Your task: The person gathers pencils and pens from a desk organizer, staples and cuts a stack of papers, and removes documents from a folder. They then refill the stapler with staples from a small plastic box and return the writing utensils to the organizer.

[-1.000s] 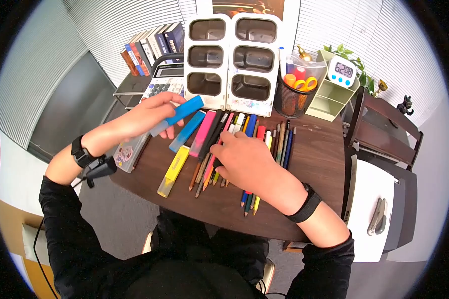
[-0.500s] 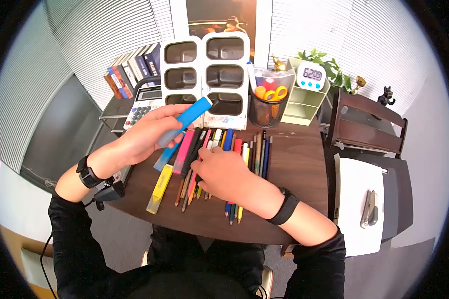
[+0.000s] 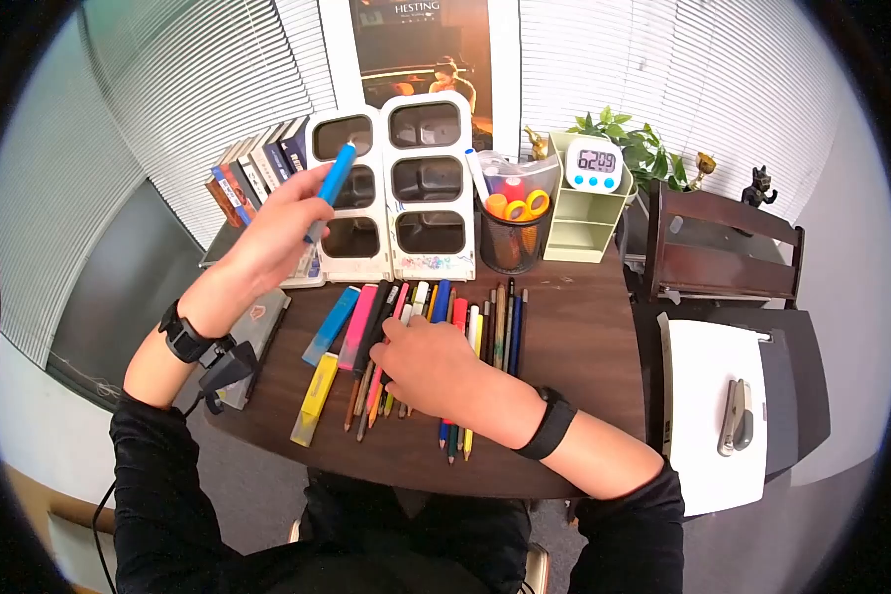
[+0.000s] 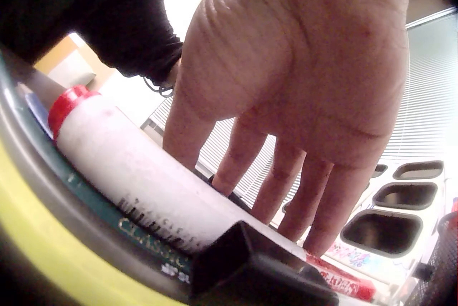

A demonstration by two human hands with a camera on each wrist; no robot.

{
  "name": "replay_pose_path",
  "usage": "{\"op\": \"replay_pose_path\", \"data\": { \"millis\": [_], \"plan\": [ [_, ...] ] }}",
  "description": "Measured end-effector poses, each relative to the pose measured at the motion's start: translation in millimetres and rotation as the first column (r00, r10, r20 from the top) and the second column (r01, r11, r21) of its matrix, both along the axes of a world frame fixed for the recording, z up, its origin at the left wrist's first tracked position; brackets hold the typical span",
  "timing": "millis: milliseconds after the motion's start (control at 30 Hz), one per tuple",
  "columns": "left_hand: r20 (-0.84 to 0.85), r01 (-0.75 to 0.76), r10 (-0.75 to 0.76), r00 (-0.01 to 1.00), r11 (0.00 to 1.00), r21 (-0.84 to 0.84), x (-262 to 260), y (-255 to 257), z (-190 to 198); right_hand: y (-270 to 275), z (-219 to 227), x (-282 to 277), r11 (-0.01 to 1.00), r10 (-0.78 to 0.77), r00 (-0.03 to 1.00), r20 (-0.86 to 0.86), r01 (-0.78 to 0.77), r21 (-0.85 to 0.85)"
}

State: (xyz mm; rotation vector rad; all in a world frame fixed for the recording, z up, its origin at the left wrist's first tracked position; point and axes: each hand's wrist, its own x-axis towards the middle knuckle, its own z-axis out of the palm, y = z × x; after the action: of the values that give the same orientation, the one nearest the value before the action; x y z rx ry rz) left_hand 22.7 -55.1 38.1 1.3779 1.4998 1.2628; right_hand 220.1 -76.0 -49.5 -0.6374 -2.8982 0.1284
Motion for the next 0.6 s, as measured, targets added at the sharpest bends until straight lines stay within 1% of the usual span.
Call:
{"op": "replay_pose_path", "data": {
  "millis": [67, 100, 133, 167, 200, 267, 300, 333, 433, 500, 533, 600],
  "plan": [
    [-0.218, -0.018, 0.045, 0.975, 0.992, 0.126, -24, 20, 2, 1, 1, -1, 1.000, 0.004, 1.000, 0.001, -0.004, 0.001],
    [-0.433, 0.014, 0.084, 0.897, 0.976, 0.219, -33, 29, 6, 1, 0, -1, 1.000, 0.004, 1.000, 0.014, -0.004, -0.005],
    [-0.592, 0.102, 0.129, 0.796, 0.935, 0.341, -42, 38, 8, 0, -1, 1, 1.000, 0.011, 1.000, 0.020, -0.011, -0.009],
    [-0.704, 0.138, 0.226, 0.673, 0.897, 0.420, -49, 49, 10, 1, -1, 1, 1.000, 0.010, 1.000, -0.002, -0.010, -0.010],
    [-0.782, 0.182, 0.331, 0.528, 0.856, 0.485, -55, 54, 13, 1, -1, 1, 1.000, 0.016, 1.000, -0.021, -0.016, -0.013],
    [-0.821, 0.213, 0.379, 0.427, 0.840, 0.499, -56, 63, 13, 0, 1, 0, 0.999, 0.033, 0.999, 0.014, -0.032, -0.030],
    [-0.820, 0.242, 0.411, 0.399, 0.815, 0.526, -57, 70, 11, 0, 1, 1, 0.999, 0.021, 1.000, -0.002, -0.021, -0.027],
    [-0.845, 0.245, 0.387, 0.370, 0.837, 0.490, -60, 74, 10, 0, 2, 1, 1.000, 0.007, 1.000, -0.018, -0.008, -0.023],
    [-0.843, 0.245, 0.385, 0.376, 0.836, 0.491, -65, 81, 4, -2, 6, 0, 1.000, 0.001, 1.000, 0.010, -0.001, -0.024],
    [-0.805, 0.236, 0.430, 0.408, 0.802, 0.549, -54, 63, 6, -1, 5, 0, 1.000, -0.007, 1.000, 0.008, 0.007, -0.022],
    [-0.808, 0.239, 0.426, 0.407, 0.804, 0.544, -49, 52, 7, 0, 5, 0, 1.000, -0.009, 1.000, 0.006, 0.009, -0.026],
    [-0.837, 0.368, 0.455, 0.304, 0.755, 0.543, -39, 24, 4, 0, 4, 0, 1.000, -0.009, 1.000, 0.027, 0.010, -0.019]
  ]
}}
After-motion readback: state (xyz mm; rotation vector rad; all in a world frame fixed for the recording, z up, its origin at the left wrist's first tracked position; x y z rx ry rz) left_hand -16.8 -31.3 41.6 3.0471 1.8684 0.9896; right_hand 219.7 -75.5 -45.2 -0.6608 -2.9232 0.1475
